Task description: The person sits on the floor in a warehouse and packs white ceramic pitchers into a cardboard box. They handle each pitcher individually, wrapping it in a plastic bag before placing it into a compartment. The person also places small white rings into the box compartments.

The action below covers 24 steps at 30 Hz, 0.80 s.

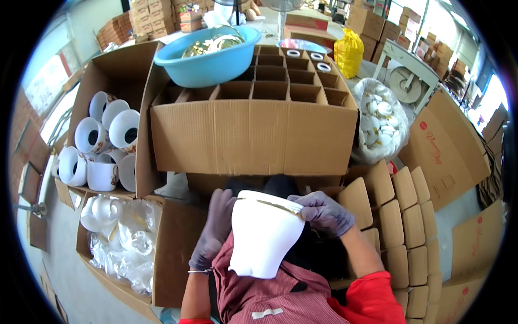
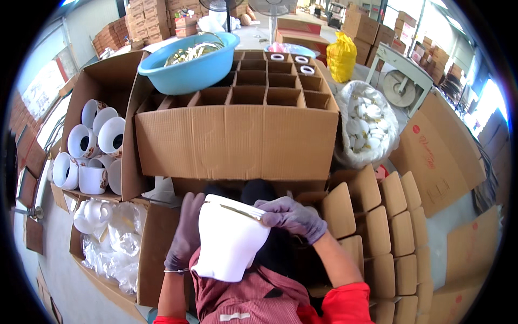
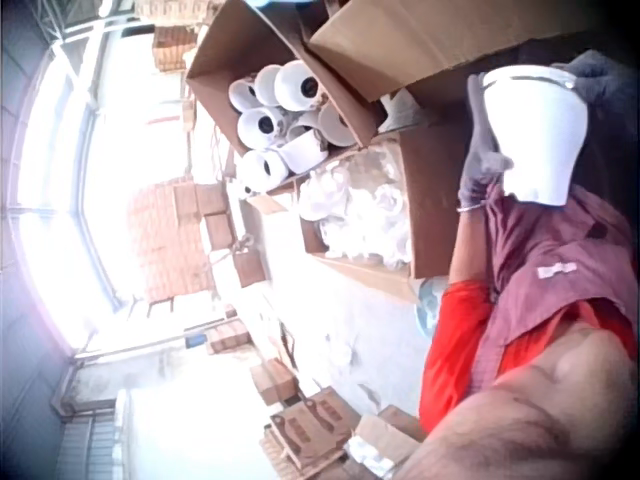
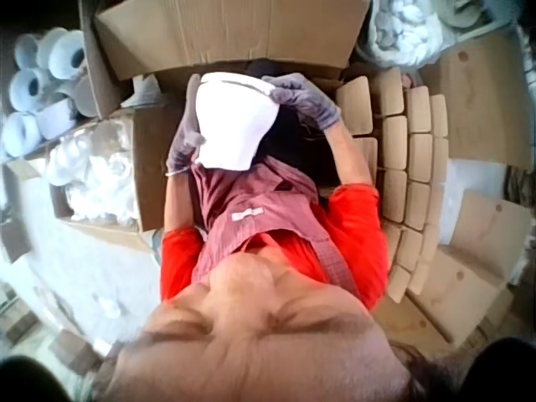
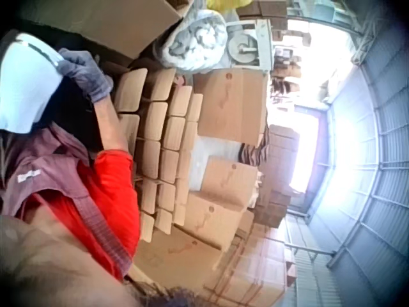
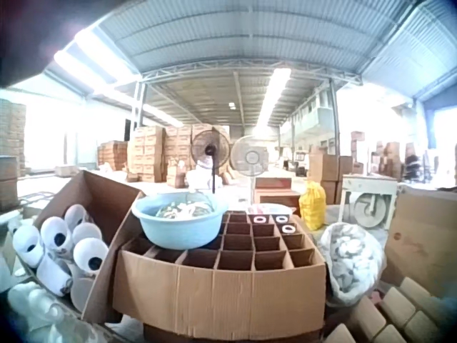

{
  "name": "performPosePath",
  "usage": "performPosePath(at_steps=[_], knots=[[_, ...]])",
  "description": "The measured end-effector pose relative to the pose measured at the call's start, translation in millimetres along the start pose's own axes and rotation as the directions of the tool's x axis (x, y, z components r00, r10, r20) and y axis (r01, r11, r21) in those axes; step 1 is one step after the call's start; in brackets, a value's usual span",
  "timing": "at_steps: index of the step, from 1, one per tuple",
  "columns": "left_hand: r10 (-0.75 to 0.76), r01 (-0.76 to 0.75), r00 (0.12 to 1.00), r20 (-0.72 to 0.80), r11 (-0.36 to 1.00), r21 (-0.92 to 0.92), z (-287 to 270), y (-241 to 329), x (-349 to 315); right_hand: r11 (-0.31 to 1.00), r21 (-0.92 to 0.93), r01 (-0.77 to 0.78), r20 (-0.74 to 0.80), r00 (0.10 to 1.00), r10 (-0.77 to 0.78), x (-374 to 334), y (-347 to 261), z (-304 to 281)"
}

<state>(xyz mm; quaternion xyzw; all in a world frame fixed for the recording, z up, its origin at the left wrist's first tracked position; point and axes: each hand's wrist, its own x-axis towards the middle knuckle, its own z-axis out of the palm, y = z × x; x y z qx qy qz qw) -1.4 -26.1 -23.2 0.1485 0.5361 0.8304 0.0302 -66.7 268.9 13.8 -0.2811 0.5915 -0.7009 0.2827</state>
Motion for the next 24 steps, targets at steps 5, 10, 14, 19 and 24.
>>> performPosePath(at_steps=[5,10,14,19,24], knots=[[0.043,-0.027,0.982,-0.183,0.995,0.092,25,25,27,0.811,-0.561,0.164,-0.277,0.886,-0.371,41,-10,4],[0.35,-0.245,0.937,-0.022,0.7,0.671,2,-38,43,0.623,-0.782,0.022,-0.369,0.789,-0.491,40,37,36],[0.261,-0.152,0.959,-0.112,0.805,0.574,1,-45,38,0.521,-0.853,0.02,-0.396,0.625,-0.673,52,68,24],[0.316,-0.201,0.948,0.04,0.497,0.844,-3,-38,37,0.497,-0.867,0.045,-0.367,0.616,-0.697,68,62,16],[0.285,-0.198,0.957,0.057,0.497,0.845,-1,-38,34,0.498,-0.863,0.087,-0.31,0.688,-0.656,68,62,1]])
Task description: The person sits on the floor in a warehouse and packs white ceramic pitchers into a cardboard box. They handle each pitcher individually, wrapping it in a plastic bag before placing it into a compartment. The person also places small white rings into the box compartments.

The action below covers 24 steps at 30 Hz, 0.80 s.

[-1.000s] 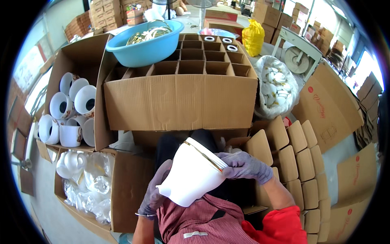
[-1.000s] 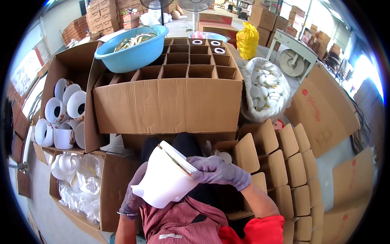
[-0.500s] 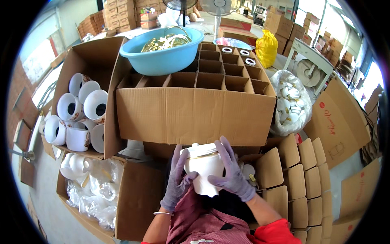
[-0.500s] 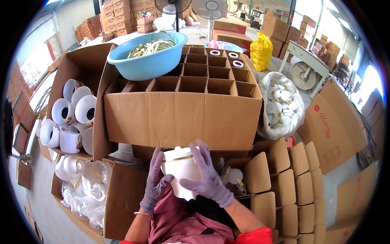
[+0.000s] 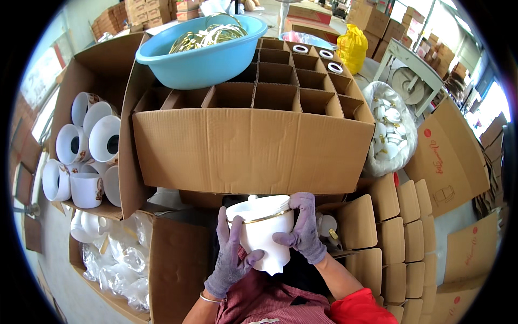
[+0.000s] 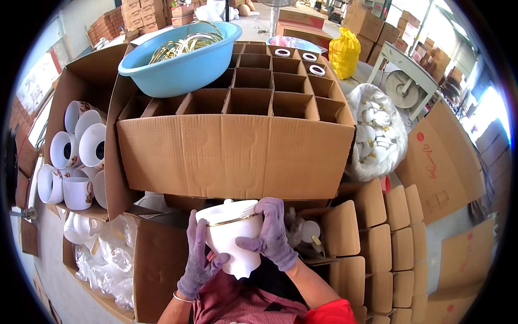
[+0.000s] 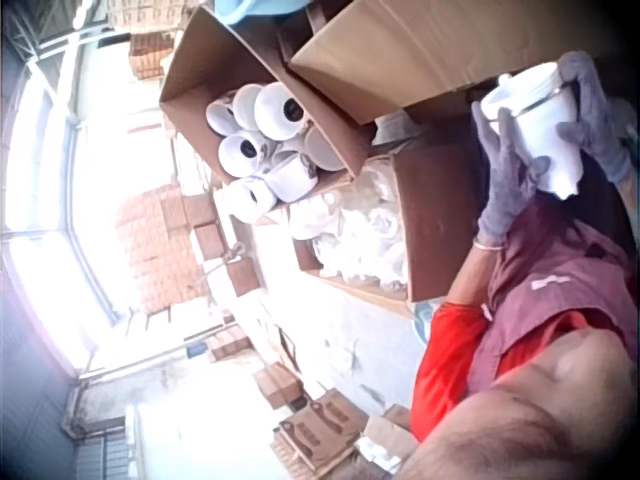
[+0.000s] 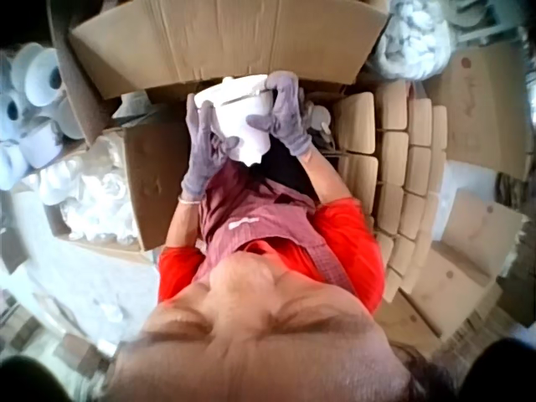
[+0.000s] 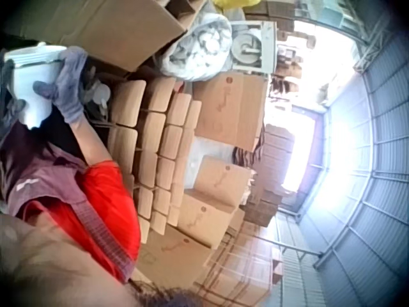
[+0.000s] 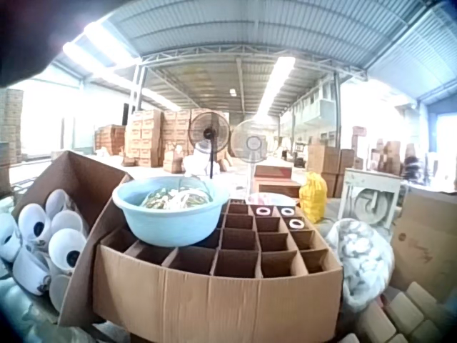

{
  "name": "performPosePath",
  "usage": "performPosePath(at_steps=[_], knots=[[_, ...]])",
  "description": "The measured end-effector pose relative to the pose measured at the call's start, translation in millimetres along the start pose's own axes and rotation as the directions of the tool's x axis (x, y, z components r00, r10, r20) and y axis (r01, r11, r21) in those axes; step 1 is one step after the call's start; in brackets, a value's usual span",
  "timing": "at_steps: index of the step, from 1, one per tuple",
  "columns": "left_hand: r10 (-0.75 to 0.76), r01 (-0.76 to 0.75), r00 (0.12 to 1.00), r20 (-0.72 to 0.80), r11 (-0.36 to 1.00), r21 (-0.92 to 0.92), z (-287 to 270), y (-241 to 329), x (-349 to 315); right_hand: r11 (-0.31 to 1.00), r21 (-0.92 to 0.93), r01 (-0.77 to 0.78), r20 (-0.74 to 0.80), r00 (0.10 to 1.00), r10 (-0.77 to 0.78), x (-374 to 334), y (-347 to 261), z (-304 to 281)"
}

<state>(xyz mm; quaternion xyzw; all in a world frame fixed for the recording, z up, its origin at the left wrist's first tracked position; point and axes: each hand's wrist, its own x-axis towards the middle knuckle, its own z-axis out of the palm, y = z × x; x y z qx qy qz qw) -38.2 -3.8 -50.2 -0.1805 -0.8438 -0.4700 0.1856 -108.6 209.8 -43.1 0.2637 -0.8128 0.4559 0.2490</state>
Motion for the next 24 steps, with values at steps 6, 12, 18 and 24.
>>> performPosePath(at_steps=[6,12,18,24], knots=[[0.088,-0.088,0.995,-0.04,0.996,0.008,9,-4,-4,0.946,-0.212,0.245,0.012,0.969,-0.249,8,-8,-6],[0.063,-0.063,0.997,0.046,0.998,0.003,0,6,1,0.987,0.07,0.147,0.362,0.918,-0.163,43,-7,-33],[0.009,-0.091,0.988,-0.157,0.848,-0.522,-4,25,-4,0.584,0.602,-0.544,0.203,0.812,0.547,70,-52,-59],[-0.049,0.063,0.979,-0.2,0.996,0.066,-4,-16,24,0.747,0.421,-0.515,0.516,0.813,0.271,114,-63,-67]])
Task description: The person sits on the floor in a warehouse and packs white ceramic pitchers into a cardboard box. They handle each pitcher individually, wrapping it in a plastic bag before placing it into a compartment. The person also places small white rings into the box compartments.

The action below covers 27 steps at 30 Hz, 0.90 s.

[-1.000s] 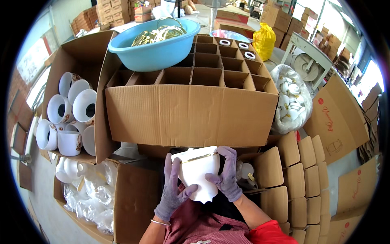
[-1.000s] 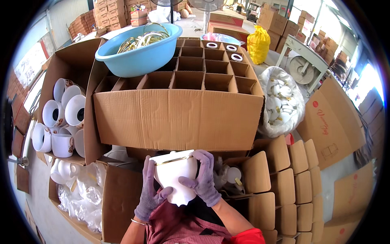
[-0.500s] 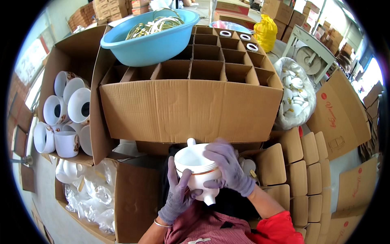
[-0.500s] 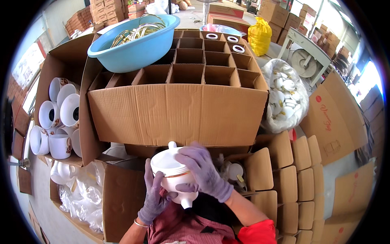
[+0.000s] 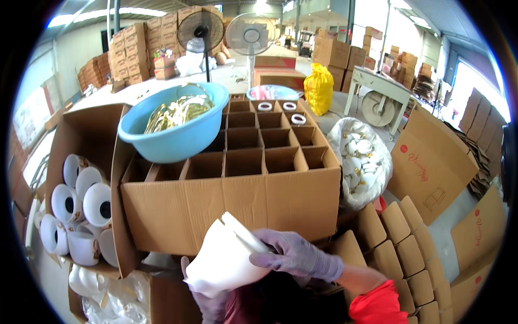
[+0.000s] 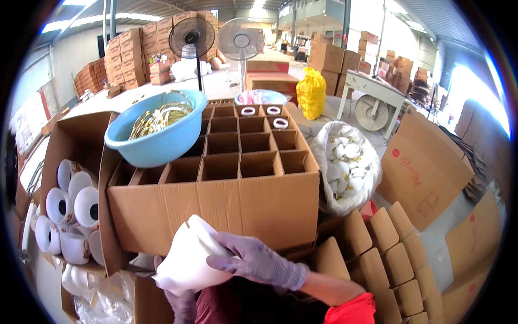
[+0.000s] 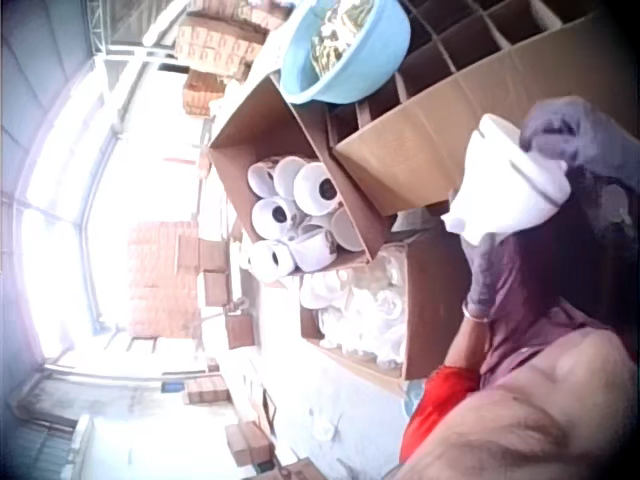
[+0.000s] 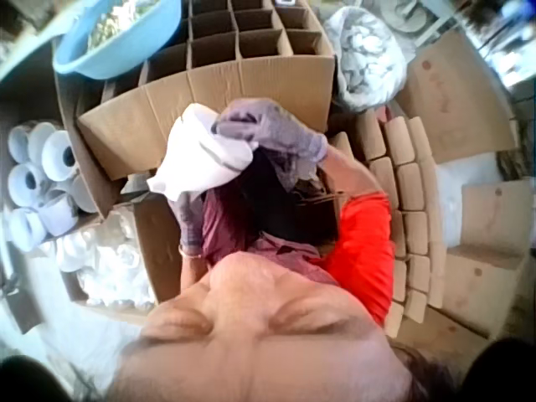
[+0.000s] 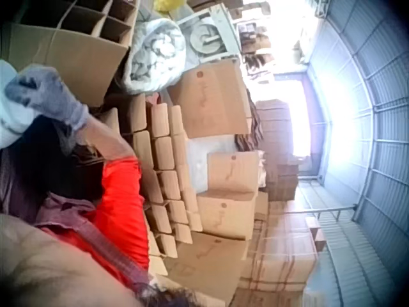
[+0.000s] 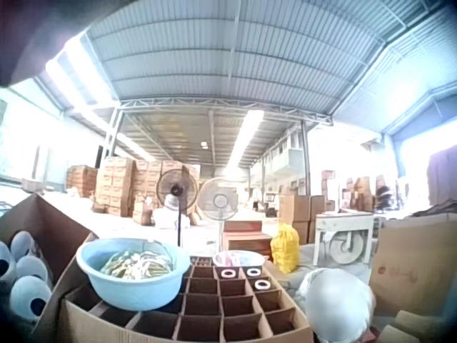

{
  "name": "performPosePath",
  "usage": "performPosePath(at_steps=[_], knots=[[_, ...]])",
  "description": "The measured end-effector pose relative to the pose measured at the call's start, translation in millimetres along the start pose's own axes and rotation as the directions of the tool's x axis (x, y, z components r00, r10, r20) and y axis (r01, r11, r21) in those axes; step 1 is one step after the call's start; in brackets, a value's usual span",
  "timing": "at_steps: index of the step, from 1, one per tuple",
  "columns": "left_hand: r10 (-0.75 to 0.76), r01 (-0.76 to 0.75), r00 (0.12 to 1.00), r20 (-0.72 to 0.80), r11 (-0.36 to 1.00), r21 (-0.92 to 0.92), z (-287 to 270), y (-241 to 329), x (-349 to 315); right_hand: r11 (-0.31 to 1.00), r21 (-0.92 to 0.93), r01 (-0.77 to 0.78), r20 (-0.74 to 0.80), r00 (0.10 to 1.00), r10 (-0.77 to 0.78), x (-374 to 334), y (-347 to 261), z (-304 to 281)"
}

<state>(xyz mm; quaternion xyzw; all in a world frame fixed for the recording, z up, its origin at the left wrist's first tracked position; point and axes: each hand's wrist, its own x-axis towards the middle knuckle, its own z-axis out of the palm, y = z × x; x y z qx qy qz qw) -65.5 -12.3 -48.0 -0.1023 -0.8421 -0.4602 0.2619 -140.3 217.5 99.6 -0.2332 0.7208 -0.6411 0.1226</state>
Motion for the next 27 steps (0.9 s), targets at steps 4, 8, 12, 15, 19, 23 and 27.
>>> performPosePath(at_steps=[4,8,12,15,19,23,27], knots=[[-0.057,0.057,0.998,-0.004,0.992,0.116,0,-20,8,0.798,-0.558,0.226,-0.228,0.883,-0.41,129,11,-120],[-0.05,0.048,0.999,0.019,0.995,0.086,16,-26,30,0.278,-0.938,-0.209,-0.339,0.719,-0.606,239,83,-316],[-0.098,0.094,0.995,0.031,0.99,0.106,17,-35,37,0.352,-0.866,-0.356,-0.455,0.853,-0.256,283,126,-359],[-0.118,0.114,0.993,0.03,0.986,0.118,16,-38,41,0.524,-0.772,-0.36,-0.451,0.891,-0.052,300,133,-373],[-0.112,0.109,0.993,0.022,0.99,0.094,13,-38,41,0.59,-0.705,-0.394,-0.586,0.792,-0.172,292,139,-376],[-0.097,0.096,0.995,0.009,0.992,0.088,8,-33,30,0.516,-0.76,-0.395,-0.647,0.544,-0.535,270,87,-350],[-0.091,0.091,0.996,-0.004,0.992,0.082,4,-33,18,0.503,-0.861,-0.074,-0.445,0.59,-0.674,208,-14,-333]])
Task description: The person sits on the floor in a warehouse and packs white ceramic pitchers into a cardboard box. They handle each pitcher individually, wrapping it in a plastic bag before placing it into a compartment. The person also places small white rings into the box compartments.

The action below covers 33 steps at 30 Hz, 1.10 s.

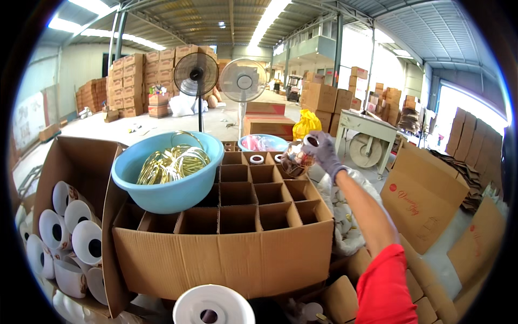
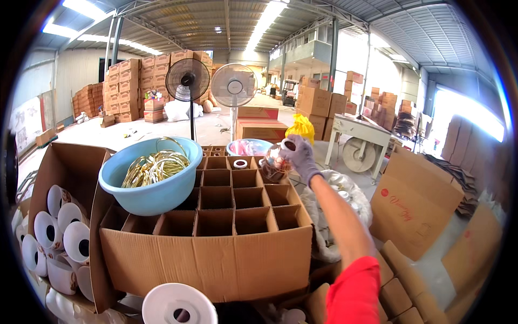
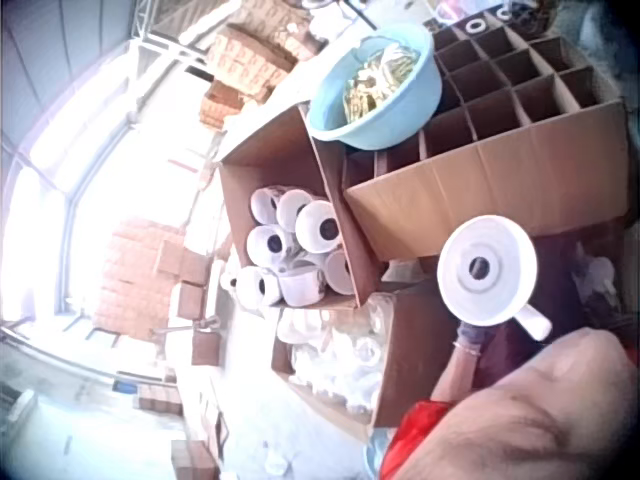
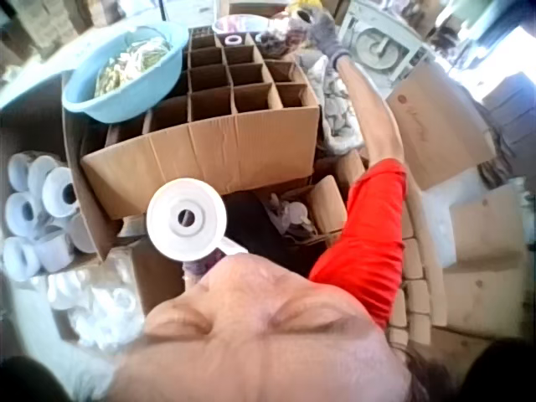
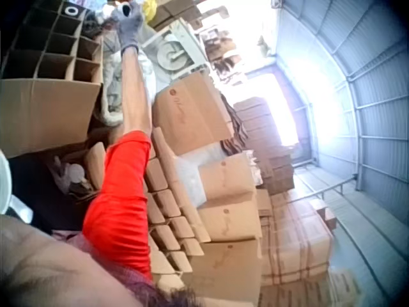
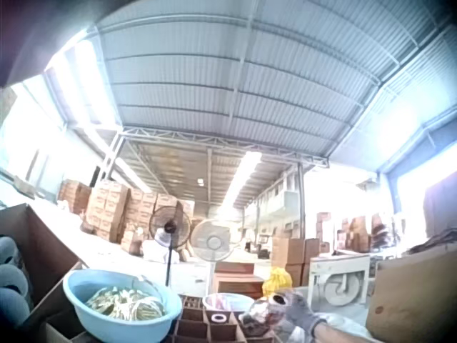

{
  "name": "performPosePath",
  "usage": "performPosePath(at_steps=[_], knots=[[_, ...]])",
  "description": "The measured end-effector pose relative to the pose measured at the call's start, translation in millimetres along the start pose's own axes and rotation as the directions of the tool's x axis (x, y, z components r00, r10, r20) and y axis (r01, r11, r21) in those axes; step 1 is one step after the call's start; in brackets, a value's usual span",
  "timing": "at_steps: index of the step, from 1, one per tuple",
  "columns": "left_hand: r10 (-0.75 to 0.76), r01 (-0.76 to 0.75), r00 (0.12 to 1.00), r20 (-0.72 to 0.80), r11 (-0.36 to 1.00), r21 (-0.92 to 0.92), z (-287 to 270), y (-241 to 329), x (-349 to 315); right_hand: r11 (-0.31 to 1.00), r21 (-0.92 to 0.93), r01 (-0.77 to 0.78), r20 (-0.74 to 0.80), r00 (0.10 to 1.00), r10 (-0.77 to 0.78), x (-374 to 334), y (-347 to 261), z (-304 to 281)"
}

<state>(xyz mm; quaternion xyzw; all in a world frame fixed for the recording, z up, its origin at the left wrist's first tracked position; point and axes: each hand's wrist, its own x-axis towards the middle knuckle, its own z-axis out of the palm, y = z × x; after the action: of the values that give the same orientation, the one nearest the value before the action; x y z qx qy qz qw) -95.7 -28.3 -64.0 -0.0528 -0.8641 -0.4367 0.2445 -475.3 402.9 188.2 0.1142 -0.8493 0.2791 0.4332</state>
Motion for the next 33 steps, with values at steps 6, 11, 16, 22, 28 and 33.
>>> performPosePath(at_steps=[6,11,16,22,28,33], knots=[[0.026,-0.026,0.998,-0.06,1.0,-0.014,-3,-20,-18,0.759,0.525,-0.386,0.582,0.813,0.01,-79,-148,-154],[0.056,-0.063,0.991,-0.121,0.996,-0.06,-17,-47,-46,0.913,0.329,-0.243,0.88,0.43,-0.203,-222,-216,-192],[-0.038,0.025,0.999,-0.039,0.959,-0.284,-13,-59,-102,0.862,0.469,-0.194,0.84,0.401,-0.366,-372,-214,-182],[-0.346,0.397,0.903,0.254,0.445,-0.803,-27,-40,-119,0.821,0.561,-0.109,0.722,0.55,-0.42,-412,-238,-176],[-0.332,0.327,0.938,0.102,0.744,-0.583,-18,-66,-130,0.743,0.624,-0.242,0.65,0.689,-0.321,-450,-243,-158],[-0.36,0.427,0.876,0.32,0.271,-0.863,-34,-14,-101,0.649,0.643,-0.406,0.617,0.777,-0.125,-460,-245,-161]])
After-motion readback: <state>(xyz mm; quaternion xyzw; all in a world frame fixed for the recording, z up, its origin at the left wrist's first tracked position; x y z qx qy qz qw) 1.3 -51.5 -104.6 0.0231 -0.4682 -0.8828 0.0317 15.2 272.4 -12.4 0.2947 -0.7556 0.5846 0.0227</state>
